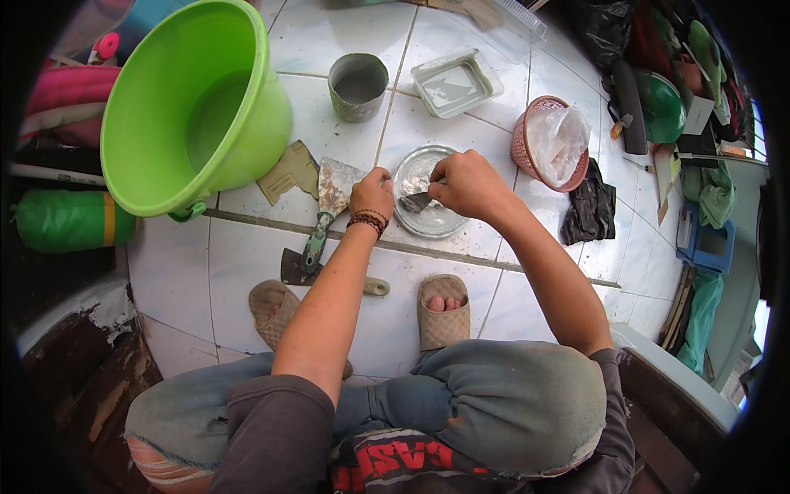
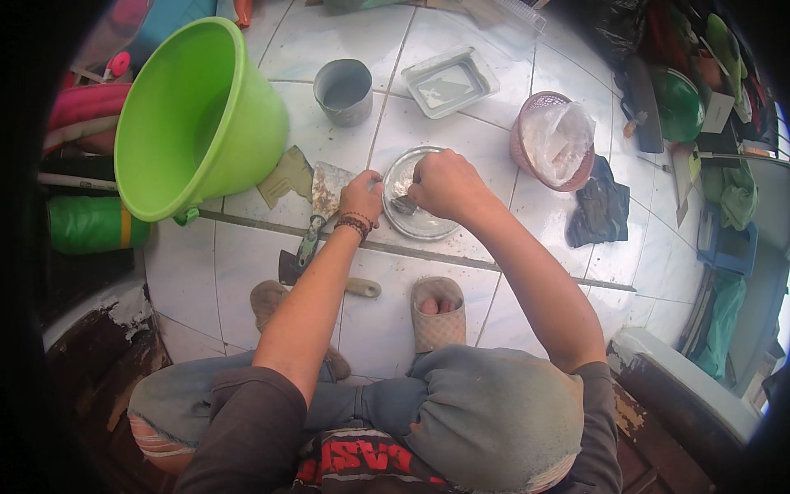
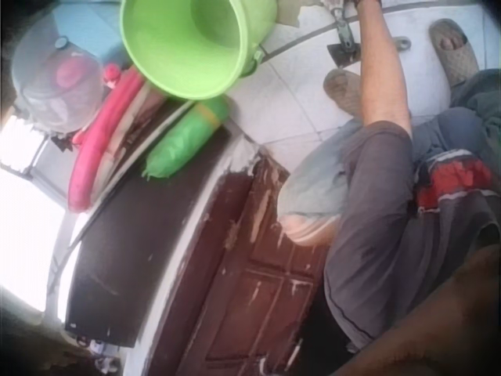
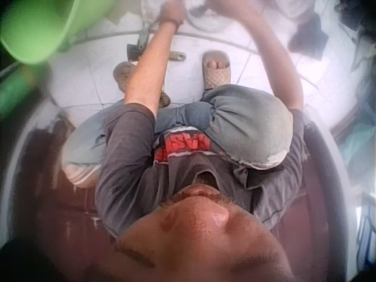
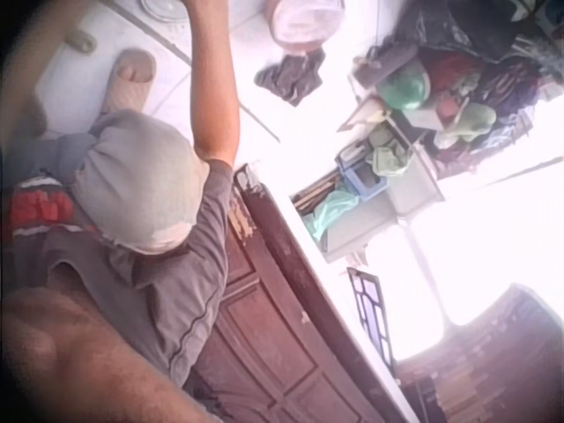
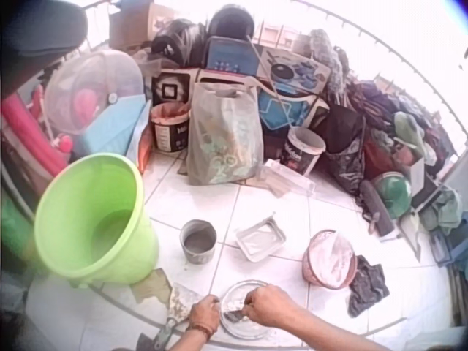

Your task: The person sits on the floor and mixes a white powder with water in a small metal bowl using a putty knife. They scoop powder from a plastic bag into the bowl, add water from a green bucket, and stir the mixture repeatedly.

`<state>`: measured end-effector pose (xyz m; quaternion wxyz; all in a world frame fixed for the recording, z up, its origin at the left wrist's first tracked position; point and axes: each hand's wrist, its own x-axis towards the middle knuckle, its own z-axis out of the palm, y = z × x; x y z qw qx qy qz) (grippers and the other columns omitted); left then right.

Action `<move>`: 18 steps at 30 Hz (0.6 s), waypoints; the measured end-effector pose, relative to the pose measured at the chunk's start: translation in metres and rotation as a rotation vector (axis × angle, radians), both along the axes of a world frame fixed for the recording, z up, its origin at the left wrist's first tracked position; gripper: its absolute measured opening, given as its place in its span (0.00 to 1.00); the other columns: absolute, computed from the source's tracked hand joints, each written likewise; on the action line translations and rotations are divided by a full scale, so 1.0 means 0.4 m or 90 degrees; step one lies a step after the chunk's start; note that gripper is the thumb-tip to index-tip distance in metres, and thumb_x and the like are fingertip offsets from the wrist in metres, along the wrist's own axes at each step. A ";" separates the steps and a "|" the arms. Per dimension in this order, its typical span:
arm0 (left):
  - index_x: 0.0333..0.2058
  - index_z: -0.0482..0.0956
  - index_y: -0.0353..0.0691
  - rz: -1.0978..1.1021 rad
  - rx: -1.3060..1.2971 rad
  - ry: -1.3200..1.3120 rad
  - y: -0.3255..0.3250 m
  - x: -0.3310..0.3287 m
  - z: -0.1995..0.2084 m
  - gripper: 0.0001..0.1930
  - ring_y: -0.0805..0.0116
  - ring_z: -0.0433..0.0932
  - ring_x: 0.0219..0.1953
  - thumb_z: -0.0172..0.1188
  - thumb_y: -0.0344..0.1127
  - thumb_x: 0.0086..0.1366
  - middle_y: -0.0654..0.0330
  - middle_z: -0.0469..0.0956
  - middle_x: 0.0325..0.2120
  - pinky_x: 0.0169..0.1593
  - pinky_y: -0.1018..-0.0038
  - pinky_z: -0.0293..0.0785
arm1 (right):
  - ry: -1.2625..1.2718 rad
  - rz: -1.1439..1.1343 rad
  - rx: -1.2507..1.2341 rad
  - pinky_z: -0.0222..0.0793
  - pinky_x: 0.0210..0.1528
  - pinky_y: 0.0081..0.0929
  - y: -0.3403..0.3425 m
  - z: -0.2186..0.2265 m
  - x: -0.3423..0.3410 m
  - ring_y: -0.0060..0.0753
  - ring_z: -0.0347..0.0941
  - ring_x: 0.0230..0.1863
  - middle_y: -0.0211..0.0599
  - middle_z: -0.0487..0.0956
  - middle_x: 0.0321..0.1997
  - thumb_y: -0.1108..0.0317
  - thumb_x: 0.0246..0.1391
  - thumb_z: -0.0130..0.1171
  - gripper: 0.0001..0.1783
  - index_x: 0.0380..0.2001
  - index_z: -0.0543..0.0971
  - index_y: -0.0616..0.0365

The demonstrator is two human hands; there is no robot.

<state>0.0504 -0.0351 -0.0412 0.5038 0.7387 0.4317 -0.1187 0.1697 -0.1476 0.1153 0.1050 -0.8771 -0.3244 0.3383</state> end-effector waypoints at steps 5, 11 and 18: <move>0.42 0.81 0.48 0.007 -0.006 0.010 0.002 0.000 0.007 0.08 0.47 0.82 0.41 0.60 0.39 0.66 0.47 0.83 0.34 0.45 0.58 0.77 | -0.044 -0.075 0.033 0.77 0.44 0.42 -0.013 -0.021 0.027 0.53 0.81 0.34 0.55 0.82 0.28 0.65 0.44 0.63 0.13 0.30 0.86 0.62; 0.43 0.81 0.49 0.004 0.006 0.028 -0.001 0.004 0.015 0.09 0.48 0.82 0.41 0.59 0.39 0.66 0.47 0.83 0.34 0.46 0.59 0.77 | -0.043 -0.163 0.035 0.76 0.45 0.43 -0.047 0.011 0.033 0.54 0.80 0.34 0.56 0.82 0.29 0.64 0.46 0.60 0.14 0.32 0.86 0.62; 0.44 0.80 0.45 -0.025 0.072 -0.032 -0.004 -0.005 -0.012 0.09 0.60 0.79 0.13 0.58 0.35 0.66 0.51 0.80 0.20 0.22 0.67 0.77 | -0.042 -0.218 0.011 0.76 0.43 0.43 -0.096 -0.031 0.033 0.53 0.80 0.33 0.56 0.82 0.28 0.63 0.48 0.59 0.14 0.31 0.86 0.62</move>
